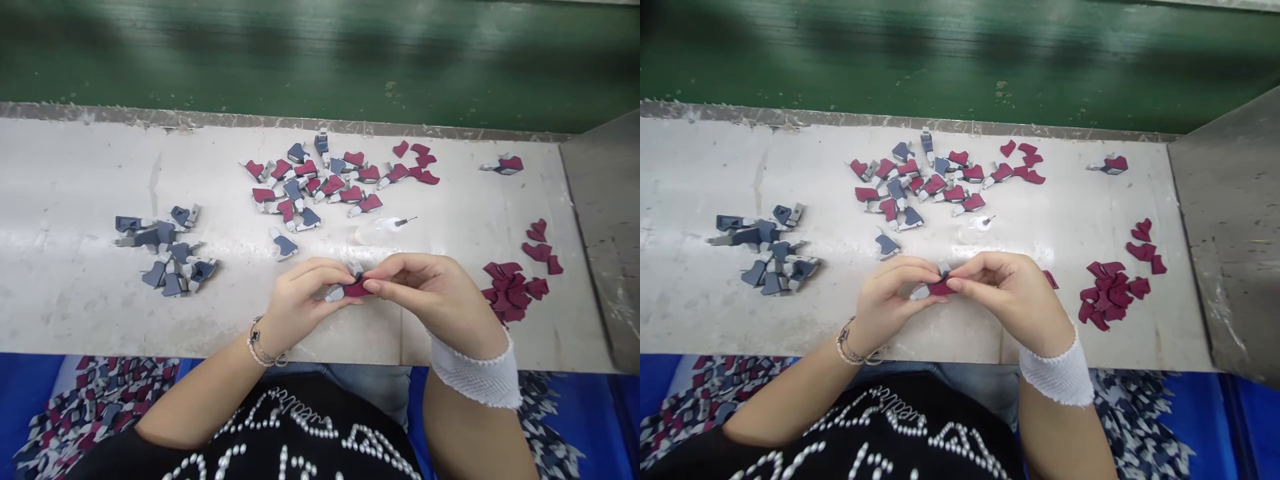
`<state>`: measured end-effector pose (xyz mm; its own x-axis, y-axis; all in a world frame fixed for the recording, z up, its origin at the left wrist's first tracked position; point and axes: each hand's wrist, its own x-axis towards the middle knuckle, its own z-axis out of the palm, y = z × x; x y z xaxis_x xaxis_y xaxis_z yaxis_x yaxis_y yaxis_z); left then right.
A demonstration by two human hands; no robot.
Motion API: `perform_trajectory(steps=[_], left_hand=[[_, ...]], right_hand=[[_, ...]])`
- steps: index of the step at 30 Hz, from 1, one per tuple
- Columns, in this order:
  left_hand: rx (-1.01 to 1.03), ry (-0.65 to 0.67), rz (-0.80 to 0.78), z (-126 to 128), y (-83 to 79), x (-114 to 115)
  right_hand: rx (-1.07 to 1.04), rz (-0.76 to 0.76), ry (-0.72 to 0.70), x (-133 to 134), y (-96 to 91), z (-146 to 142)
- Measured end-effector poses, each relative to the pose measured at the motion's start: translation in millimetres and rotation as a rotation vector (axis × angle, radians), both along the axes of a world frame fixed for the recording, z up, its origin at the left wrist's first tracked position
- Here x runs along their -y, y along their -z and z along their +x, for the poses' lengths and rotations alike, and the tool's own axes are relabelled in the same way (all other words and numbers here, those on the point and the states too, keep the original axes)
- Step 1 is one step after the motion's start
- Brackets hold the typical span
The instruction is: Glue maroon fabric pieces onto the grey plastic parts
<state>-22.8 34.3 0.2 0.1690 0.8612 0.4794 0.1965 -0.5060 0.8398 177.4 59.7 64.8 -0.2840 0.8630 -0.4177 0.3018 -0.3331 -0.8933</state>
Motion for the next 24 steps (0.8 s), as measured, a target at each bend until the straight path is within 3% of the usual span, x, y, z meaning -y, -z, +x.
perform_trajectory(steps=[15,20,24], left_hand=[[0.035,0.068,-0.025,-0.7,-8.5,-3.0],[0.056,0.078,-0.015,-0.6,-9.5,-3.4],[0.052,0.065,-0.031,-1.1,-8.0,-3.2]], right_hand=[[0.066,0.047,-0.004,6.3,-4.5,0.1],[0.048,0.013,-0.148,11.0,-0.2,-7.1],[0.127,0.071,-0.188,12.0,-0.8,-12.8]])
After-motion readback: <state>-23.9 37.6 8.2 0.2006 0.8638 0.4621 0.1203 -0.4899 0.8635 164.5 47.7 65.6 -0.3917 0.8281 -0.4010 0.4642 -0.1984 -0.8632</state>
